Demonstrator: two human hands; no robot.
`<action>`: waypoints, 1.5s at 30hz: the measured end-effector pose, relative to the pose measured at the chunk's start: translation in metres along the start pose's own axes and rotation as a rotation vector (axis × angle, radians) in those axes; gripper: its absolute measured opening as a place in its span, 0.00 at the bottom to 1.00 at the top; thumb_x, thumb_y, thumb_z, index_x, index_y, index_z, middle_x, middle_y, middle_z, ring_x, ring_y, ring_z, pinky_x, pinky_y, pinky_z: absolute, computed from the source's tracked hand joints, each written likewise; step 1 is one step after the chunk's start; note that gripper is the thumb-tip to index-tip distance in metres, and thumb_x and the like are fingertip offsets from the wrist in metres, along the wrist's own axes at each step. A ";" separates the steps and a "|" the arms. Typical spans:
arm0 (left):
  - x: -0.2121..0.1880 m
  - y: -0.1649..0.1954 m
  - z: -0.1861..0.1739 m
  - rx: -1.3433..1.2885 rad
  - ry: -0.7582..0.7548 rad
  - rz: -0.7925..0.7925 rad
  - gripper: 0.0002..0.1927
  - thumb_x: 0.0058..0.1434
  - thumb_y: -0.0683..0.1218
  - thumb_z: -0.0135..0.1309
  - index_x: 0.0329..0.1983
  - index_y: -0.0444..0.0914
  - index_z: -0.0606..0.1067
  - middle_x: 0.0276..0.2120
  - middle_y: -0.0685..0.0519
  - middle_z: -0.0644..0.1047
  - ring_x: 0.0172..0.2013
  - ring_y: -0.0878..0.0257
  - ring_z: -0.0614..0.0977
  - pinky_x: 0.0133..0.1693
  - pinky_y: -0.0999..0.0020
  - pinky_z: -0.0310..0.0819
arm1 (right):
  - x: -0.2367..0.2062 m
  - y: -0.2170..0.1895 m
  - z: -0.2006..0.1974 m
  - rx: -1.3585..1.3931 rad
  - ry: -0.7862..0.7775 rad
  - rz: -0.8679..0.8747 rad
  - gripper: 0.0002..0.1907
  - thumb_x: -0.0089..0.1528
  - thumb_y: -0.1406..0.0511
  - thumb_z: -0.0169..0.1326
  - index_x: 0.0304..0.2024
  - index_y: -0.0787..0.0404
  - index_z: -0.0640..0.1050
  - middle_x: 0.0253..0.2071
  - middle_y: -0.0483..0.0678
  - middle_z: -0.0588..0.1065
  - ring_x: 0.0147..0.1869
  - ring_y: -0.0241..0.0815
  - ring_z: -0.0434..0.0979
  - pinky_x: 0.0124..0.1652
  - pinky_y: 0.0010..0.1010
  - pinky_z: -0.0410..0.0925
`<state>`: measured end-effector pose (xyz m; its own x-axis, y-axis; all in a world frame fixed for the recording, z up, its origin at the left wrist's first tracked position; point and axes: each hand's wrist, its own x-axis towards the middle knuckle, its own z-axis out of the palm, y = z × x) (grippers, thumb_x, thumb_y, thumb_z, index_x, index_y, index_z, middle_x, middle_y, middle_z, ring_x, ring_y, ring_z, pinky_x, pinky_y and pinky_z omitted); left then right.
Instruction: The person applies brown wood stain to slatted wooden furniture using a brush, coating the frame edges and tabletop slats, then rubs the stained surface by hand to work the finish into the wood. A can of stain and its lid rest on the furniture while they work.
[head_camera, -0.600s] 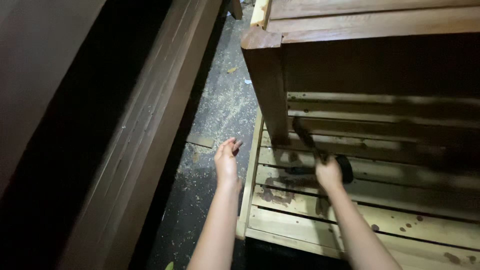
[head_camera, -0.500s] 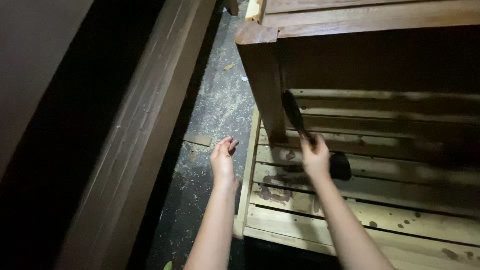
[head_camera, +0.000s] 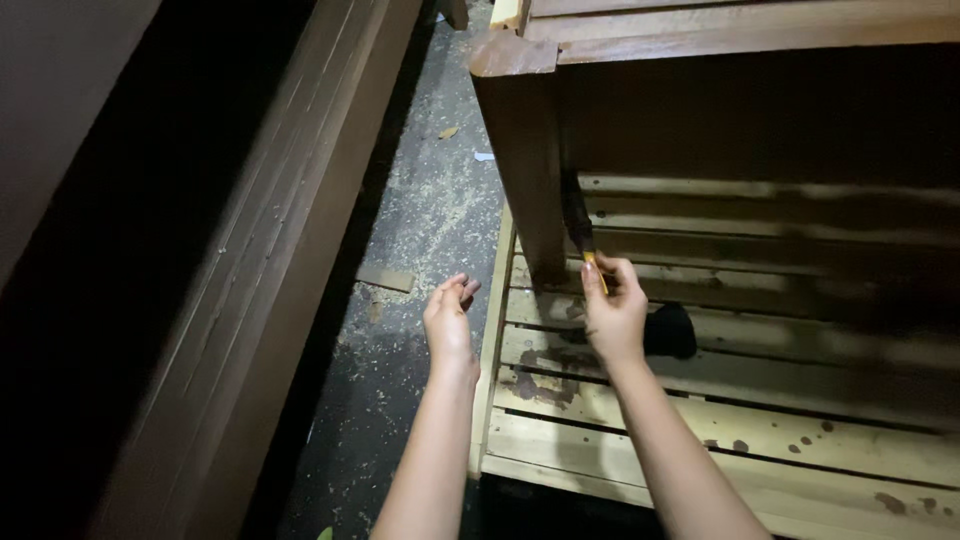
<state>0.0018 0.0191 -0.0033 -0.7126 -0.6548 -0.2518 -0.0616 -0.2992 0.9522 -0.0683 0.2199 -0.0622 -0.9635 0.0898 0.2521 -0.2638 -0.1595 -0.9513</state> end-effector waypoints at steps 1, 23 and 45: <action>0.000 -0.002 0.000 -0.004 -0.003 0.000 0.18 0.67 0.46 0.43 0.54 0.33 0.75 0.48 0.42 0.83 0.53 0.56 0.81 0.61 0.62 0.66 | -0.003 -0.002 0.000 -0.019 -0.001 -0.033 0.13 0.69 0.64 0.57 0.47 0.69 0.75 0.40 0.47 0.76 0.44 0.31 0.72 0.46 0.24 0.67; -0.001 -0.002 -0.017 -0.009 0.004 -0.007 0.18 0.68 0.46 0.41 0.55 0.34 0.75 0.50 0.42 0.82 0.55 0.57 0.80 0.62 0.62 0.65 | 0.047 0.072 -0.017 -0.257 -0.025 0.306 0.13 0.68 0.63 0.57 0.47 0.70 0.79 0.31 0.53 0.75 0.30 0.39 0.69 0.29 0.33 0.62; -0.001 0.004 -0.033 0.126 0.076 -0.113 0.18 0.69 0.47 0.39 0.55 0.37 0.74 0.51 0.47 0.82 0.54 0.60 0.77 0.61 0.62 0.61 | 0.063 0.136 -0.046 -0.463 0.015 0.388 0.14 0.63 0.67 0.54 0.50 0.68 0.77 0.33 0.51 0.77 0.31 0.39 0.72 0.32 0.31 0.66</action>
<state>0.0256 -0.0046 -0.0047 -0.6414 -0.6742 -0.3662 -0.2286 -0.2877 0.9300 -0.1628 0.2494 -0.1837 -0.9838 0.1248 -0.1285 0.1575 0.2612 -0.9524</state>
